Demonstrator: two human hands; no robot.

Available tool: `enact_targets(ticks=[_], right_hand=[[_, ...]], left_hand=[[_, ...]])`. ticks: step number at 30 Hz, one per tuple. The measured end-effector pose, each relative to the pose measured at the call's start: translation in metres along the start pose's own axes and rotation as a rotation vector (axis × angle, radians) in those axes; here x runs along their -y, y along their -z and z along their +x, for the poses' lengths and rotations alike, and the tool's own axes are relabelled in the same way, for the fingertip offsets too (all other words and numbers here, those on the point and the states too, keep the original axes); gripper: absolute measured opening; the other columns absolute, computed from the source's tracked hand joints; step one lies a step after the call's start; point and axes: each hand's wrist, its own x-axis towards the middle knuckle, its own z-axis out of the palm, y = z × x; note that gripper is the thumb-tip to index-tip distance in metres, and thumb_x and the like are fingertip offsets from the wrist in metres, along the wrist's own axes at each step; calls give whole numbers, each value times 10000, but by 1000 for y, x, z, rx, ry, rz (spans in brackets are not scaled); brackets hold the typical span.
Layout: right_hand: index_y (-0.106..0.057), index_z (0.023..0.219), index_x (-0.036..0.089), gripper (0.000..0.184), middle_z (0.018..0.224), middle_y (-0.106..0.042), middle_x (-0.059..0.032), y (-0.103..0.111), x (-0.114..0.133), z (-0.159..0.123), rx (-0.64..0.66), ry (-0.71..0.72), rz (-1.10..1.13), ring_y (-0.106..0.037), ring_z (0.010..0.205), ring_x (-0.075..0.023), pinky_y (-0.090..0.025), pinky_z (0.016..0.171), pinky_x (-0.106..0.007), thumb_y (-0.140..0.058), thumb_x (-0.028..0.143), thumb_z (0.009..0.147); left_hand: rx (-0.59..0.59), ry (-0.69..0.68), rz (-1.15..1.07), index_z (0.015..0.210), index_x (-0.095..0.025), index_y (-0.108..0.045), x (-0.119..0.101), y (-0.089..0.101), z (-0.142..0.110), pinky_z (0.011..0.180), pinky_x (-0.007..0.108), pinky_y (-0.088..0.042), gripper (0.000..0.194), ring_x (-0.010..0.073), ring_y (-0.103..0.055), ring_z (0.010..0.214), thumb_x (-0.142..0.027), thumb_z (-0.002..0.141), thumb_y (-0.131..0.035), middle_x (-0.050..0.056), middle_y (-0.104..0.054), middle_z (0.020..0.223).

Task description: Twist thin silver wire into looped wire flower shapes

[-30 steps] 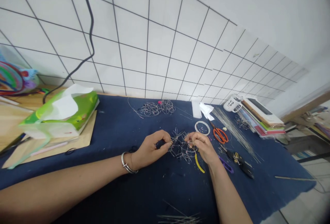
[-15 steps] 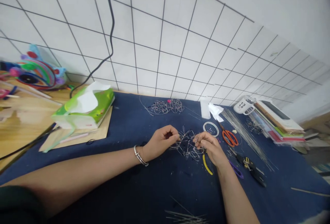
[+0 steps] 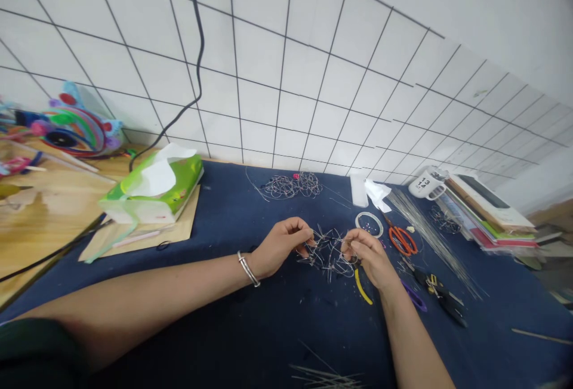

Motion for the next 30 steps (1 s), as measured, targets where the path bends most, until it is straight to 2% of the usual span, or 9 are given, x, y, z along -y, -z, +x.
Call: enact_targets(ticks=[4, 12, 15, 18, 21, 24, 26, 30], right_hand=[[-561, 912, 185, 187, 764, -601, -36, 0, -2, 1, 5, -26, -7, -547, 643, -138, -434, 619, -276, -533, 339, 810], [-556, 982, 203, 226, 733, -577, -18, -2, -4, 2, -81, 2, -4, -523, 597, -125, -422, 575, -263, -524, 349, 813], [-546, 1016, 217, 269, 788, -576, -25, -2, -3, 3, -170, 51, -40, -526, 628, -132, -426, 572, -262, -553, 358, 788], [-535, 1030, 228, 296, 872, -566, -35, -4, 1, 1, -312, 151, -112, -527, 718, -149, -436, 623, -272, -589, 339, 761], [-555, 967, 221, 215, 849, -547, -34, -7, 10, -5, -395, 232, -260, -516, 765, -160, -427, 692, -291, -586, 302, 770], [-583, 823, 203, 88, 807, -531, -41, -14, 22, -11, -357, 337, -451, -501, 727, -167, -416, 676, -303, -579, 276, 774], [-583, 803, 202, 64, 767, -519, -36, -19, 27, -13, -310, 380, -531, -492, 695, -165, -412, 659, -305, -572, 259, 775], [-575, 780, 205, 57, 717, -496, -12, -28, 26, -13, -283, 377, -694, -462, 622, -139, -398, 620, -284, -602, 240, 743]], left_hand=[[-2, 32, -30, 761, -139, -525, 0, 0, 0, 556, 242, -492, 221, 123, -566, 667, -350, 763, -590, 39, -602, 746], [-25, 27, -18, 767, -145, -526, -1, -4, -3, 557, 233, -497, 210, 126, -558, 713, -345, 767, -586, 35, -588, 760], [-44, 24, -19, 770, -148, -525, -2, -5, -4, 572, 241, -505, 208, 136, -564, 745, -347, 762, -586, 33, -587, 772], [-74, 17, -27, 768, -150, -520, -3, -5, -4, 589, 254, -513, 213, 150, -572, 786, -352, 756, -587, 31, -584, 790], [-104, 5, -36, 778, -150, -513, -4, -5, -3, 606, 269, -522, 226, 170, -577, 833, -363, 753, -587, 34, -579, 808], [-119, -6, -35, 789, -148, -513, -3, -4, -2, 625, 282, -529, 242, 177, -579, 847, -375, 752, -586, 39, -577, 816], [-128, -12, -29, 788, -148, -515, -4, -4, -2, 633, 287, -531, 245, 176, -580, 846, -381, 752, -584, 37, -576, 816], [-128, -16, -31, 784, -153, -516, -5, -5, -2, 648, 296, -533, 239, 176, -579, 856, -379, 751, -583, 26, -569, 808]])
